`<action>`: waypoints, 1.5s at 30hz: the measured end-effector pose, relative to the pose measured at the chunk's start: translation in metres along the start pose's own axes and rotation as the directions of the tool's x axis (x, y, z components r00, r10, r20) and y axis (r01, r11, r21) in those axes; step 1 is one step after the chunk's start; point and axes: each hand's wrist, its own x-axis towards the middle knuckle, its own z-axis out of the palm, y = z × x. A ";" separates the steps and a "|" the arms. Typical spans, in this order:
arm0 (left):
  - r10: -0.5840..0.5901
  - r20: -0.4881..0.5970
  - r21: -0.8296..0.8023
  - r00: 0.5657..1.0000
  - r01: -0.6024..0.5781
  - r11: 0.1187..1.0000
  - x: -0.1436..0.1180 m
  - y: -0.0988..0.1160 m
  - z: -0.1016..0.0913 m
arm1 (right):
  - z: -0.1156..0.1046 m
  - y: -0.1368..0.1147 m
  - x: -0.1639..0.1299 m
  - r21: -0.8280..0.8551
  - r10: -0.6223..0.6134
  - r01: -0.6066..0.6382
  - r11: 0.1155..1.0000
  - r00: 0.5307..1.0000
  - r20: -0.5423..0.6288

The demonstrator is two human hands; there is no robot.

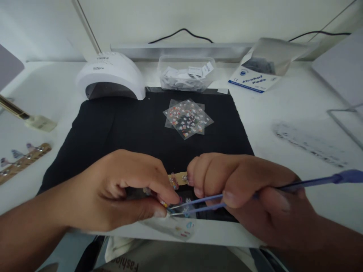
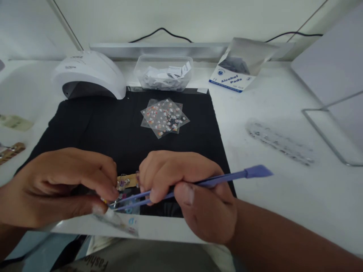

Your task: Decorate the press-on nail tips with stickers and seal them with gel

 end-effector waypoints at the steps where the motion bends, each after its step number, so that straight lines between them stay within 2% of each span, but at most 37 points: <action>1: -0.010 0.000 -0.002 1.000 0.010 1.000 0.000 0.000 0.000 | 0.000 0.000 0.001 -0.002 0.010 -0.010 1.000 1.000 -0.005; 14: -0.081 0.009 -0.039 0.997 0.081 0.996 -0.001 0.001 0.000 | -0.005 0.003 0.001 0.045 0.122 -0.125 0.991 0.990 0.066; 28: -0.172 0.024 -0.120 0.985 0.173 0.977 -0.005 -0.003 0.000 | -0.004 0.003 0.004 0.006 0.072 -0.073 0.997 0.992 0.103; 45: -0.159 0.019 -0.126 0.987 0.160 0.979 -0.005 -0.001 -0.001 | -0.003 0.004 0.000 0.006 0.066 -0.067 0.998 0.997 0.051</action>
